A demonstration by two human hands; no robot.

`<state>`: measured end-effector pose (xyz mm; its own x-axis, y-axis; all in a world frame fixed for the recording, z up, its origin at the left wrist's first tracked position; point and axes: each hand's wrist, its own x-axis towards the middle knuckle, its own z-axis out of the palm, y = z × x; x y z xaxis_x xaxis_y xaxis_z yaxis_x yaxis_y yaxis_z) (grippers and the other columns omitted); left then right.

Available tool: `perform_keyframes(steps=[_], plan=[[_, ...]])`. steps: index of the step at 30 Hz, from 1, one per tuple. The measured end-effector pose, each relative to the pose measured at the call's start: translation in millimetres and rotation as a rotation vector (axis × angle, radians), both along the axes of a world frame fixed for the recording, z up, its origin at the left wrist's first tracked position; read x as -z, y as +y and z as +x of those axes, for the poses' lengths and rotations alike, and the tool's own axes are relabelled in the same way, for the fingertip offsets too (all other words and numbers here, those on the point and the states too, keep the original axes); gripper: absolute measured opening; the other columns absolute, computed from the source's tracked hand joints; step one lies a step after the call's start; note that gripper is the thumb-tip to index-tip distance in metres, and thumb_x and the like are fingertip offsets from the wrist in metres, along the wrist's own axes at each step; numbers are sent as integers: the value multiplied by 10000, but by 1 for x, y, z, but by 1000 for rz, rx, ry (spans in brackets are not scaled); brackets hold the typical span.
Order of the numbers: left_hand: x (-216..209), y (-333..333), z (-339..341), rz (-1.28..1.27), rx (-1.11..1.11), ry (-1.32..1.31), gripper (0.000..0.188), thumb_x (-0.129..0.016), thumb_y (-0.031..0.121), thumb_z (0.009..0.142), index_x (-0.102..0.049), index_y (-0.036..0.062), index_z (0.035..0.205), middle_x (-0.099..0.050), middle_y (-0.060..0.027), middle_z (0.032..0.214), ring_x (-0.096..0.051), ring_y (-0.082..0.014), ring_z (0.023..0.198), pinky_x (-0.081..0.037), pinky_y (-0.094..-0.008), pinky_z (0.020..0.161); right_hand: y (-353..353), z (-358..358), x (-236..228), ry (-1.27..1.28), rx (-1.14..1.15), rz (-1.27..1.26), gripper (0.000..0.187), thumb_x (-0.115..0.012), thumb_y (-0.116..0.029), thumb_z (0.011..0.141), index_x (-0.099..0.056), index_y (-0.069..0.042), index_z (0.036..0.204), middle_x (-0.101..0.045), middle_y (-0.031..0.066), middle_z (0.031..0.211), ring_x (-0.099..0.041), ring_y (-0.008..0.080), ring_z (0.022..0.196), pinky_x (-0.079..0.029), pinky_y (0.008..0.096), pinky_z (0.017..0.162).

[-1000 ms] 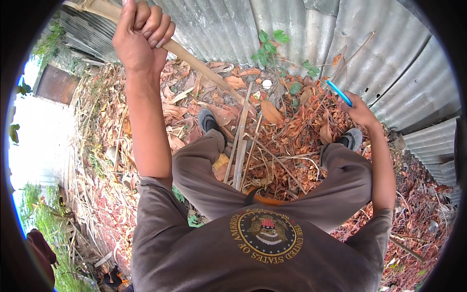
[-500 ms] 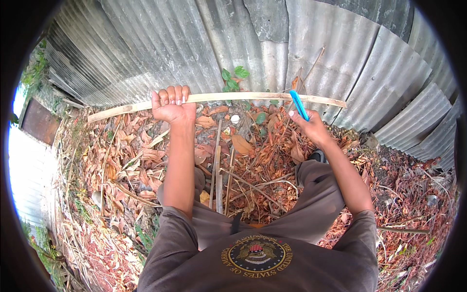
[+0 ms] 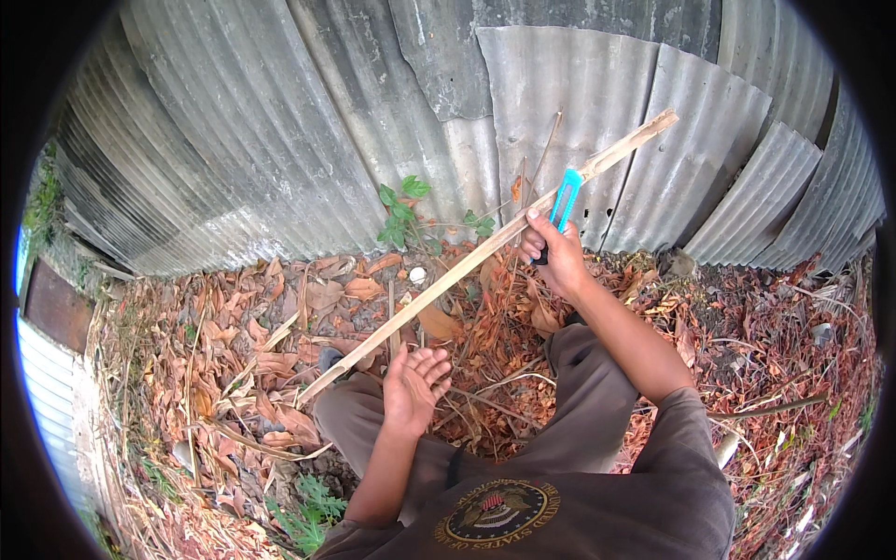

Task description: The person sits on the ground and uses a blue utility knife to shave thin strips off a long wooden stick. They hold the stick with their left hand and scrape the blade along its length with their right hand, creating wood shavings that fall onto the leaf-covered ground.

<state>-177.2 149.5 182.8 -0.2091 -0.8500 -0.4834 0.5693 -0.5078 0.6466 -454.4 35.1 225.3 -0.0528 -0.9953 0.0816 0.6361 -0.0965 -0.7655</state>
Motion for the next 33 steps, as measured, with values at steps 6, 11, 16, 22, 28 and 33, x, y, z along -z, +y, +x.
perform_keyframes(steps=[6, 11, 16, 22, 28, 33], plan=[[-81, 24, 9, -1051, 153, -940, 213, -720, 118, 831, -534, 48, 754, -606, -39, 728, -550, -120, 645, -429, -225, 619, 9, -4, -8, -42, 28, -72, 183, -613, -253, 943, -555, -82, 914, -364, -45, 613, -401, 97, 542, -382, 286, 542], [-109, -55, -14, -1546, 59, -1561, 407, -721, 273, 842, -530, 18, 1096, -627, -149, 992, -600, -284, 913, -470, -384, 772, 18, 11, -28, -127, -13, -140, 205, -605, -253, 947, -576, -65, 1026, -370, -44, 618, -415, 101, 549, -401, 290, 556], [-68, -111, -13, -1154, 511, -1159, 361, -554, 345, 963, -541, 11, 1101, -592, -108, 882, -582, -194, 814, -457, -332, 716, 12, 22, -33, -266, -65, -215, 150, -612, -213, 946, -543, -84, 981, -402, -31, 625, -440, 111, 548, -408, 287, 535], [-95, -119, -9, -1149, 686, -1099, 333, -467, 323, 1017, -555, 53, 844, -452, 23, 653, -418, -66, 599, -354, -238, 554, -2, 2, -35, -131, 86, -114, 213, -639, -178, 922, -554, -53, 1073, -417, -24, 619, -418, 104, 517, -384, 277, 488], [-135, -115, 5, -510, 700, -737, 352, -426, 382, 1023, -462, 104, 810, -332, 53, 558, -260, -55, 455, -269, -225, 428, -4, -24, -27, 156, 73, 36, 342, -581, -24, 821, -479, -47, 1147, -490, 27, 748, -480, 103, 529, -327, 249, 363], [-136, -102, 0, -392, 597, -573, 348, -425, 378, 1023, -455, 109, 804, -332, 41, 550, -255, -61, 427, -261, -227, 419, -15, -46, -7, 158, -95, 140, 461, -494, 75, 748, -419, 4, 1197, -523, 75, 881, -529, 135, 661, -422, 268, 486]])
